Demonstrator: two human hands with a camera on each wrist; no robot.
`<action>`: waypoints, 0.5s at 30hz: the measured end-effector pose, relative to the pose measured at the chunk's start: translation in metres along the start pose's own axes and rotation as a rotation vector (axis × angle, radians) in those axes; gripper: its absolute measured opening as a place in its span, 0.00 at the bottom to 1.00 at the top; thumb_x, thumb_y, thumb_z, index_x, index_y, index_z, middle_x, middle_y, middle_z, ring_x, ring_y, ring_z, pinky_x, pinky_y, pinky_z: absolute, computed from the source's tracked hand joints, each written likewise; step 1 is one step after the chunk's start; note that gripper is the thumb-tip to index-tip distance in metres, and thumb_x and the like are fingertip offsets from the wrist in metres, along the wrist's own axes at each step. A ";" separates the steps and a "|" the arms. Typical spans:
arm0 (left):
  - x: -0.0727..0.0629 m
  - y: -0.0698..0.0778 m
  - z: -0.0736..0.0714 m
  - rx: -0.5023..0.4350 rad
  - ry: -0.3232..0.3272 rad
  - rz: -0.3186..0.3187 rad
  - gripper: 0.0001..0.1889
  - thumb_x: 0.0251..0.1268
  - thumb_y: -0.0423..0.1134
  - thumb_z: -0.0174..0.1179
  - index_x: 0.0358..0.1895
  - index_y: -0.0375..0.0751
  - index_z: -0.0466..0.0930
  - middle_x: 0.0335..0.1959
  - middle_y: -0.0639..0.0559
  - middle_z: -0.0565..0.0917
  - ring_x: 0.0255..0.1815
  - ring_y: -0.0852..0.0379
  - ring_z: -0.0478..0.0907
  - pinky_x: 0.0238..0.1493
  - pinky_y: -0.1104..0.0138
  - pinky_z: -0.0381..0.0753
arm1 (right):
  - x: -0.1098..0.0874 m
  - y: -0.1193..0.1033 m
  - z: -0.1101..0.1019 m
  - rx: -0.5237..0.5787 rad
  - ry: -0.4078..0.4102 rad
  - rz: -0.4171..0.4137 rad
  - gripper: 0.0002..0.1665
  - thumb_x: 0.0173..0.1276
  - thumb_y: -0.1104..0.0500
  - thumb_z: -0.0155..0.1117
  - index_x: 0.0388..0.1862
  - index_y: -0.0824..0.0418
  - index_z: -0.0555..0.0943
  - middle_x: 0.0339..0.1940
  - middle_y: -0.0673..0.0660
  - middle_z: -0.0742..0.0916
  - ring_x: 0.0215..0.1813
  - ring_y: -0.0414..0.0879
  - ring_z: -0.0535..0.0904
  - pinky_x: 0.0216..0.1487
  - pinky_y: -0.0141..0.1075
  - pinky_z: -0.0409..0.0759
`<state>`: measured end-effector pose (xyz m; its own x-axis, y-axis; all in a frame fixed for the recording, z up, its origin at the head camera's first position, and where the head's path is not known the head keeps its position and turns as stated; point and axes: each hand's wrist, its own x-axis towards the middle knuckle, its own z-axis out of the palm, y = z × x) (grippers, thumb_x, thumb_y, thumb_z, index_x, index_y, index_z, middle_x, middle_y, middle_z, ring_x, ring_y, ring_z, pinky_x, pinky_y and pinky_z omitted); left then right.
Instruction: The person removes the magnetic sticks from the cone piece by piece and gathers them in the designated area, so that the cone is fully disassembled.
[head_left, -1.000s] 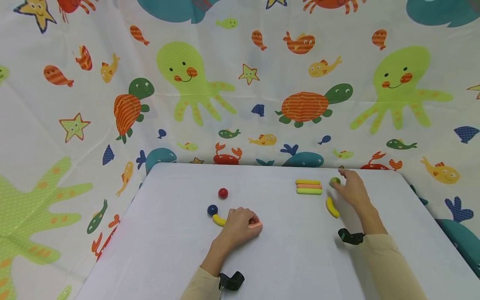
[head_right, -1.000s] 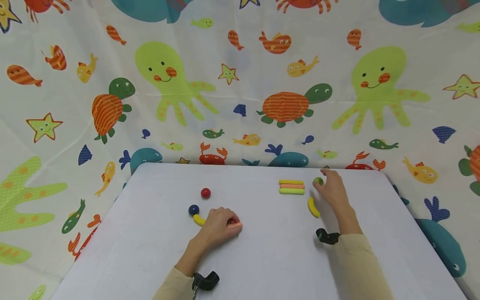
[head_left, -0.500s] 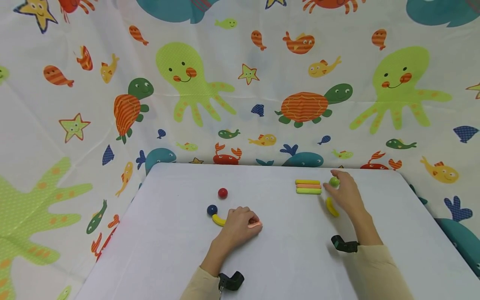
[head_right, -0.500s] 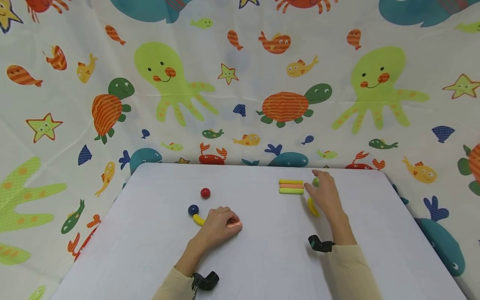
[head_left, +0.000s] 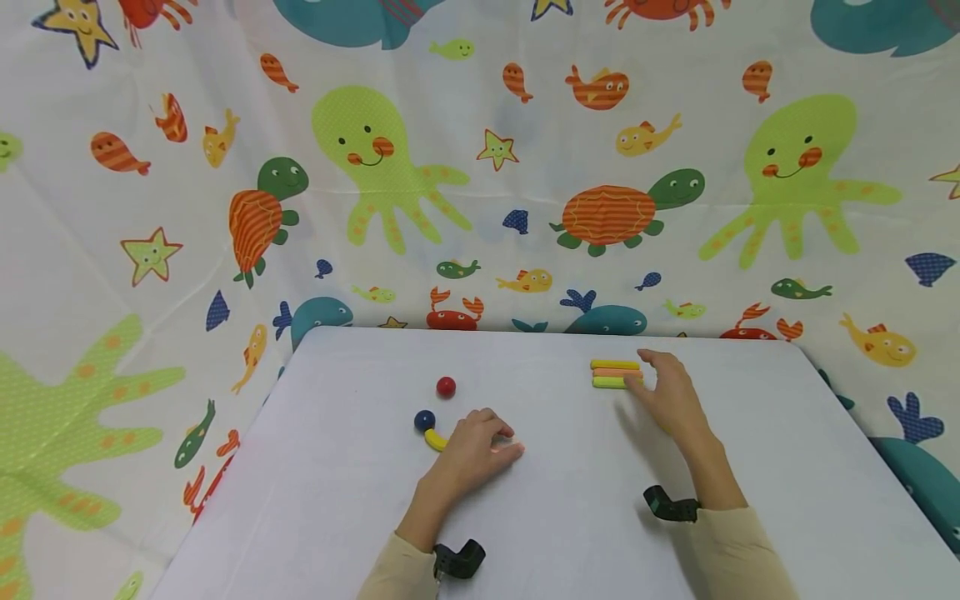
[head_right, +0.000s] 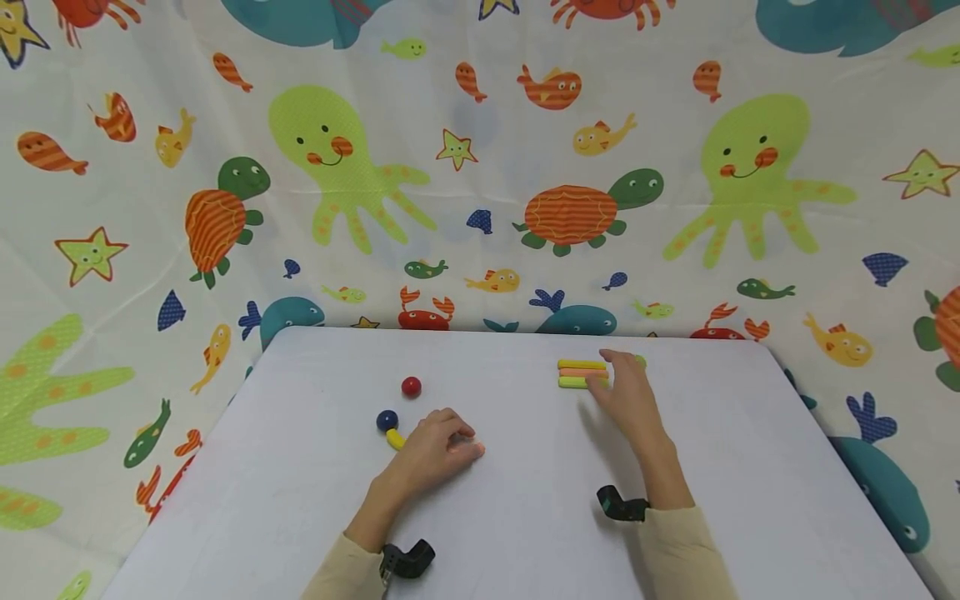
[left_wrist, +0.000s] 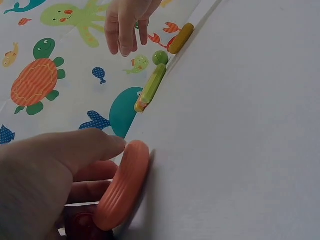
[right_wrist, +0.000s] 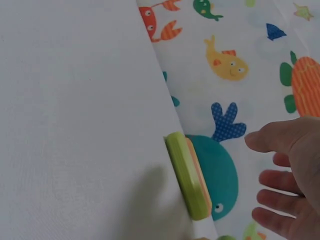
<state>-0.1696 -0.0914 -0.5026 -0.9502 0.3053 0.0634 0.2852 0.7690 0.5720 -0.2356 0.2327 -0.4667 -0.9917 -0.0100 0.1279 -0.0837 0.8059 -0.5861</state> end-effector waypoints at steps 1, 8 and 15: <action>0.000 0.000 -0.002 -0.015 -0.002 -0.008 0.17 0.65 0.55 0.64 0.47 0.48 0.87 0.45 0.56 0.82 0.51 0.58 0.75 0.54 0.58 0.77 | -0.001 -0.001 0.001 0.003 -0.004 -0.002 0.35 0.72 0.54 0.61 0.72 0.67 0.67 0.70 0.70 0.72 0.71 0.66 0.66 0.70 0.63 0.67; -0.002 -0.005 -0.019 -0.054 -0.037 -0.019 0.19 0.63 0.52 0.65 0.51 0.45 0.86 0.47 0.55 0.81 0.44 0.60 0.74 0.47 0.65 0.80 | -0.005 -0.007 0.007 0.018 -0.016 -0.044 0.35 0.71 0.55 0.63 0.72 0.68 0.68 0.70 0.70 0.73 0.72 0.66 0.66 0.71 0.62 0.66; -0.005 -0.015 -0.032 0.000 -0.135 -0.008 0.22 0.59 0.39 0.69 0.58 0.45 0.82 0.53 0.52 0.80 0.52 0.57 0.74 0.53 0.60 0.81 | -0.011 -0.015 0.013 0.048 -0.019 -0.064 0.33 0.71 0.55 0.63 0.71 0.67 0.69 0.68 0.68 0.75 0.70 0.63 0.68 0.71 0.60 0.67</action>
<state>-0.1732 -0.1228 -0.4850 -0.9266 0.3724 -0.0519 0.2780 0.7715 0.5723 -0.2251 0.2131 -0.4699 -0.9858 -0.0722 0.1516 -0.1513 0.7737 -0.6153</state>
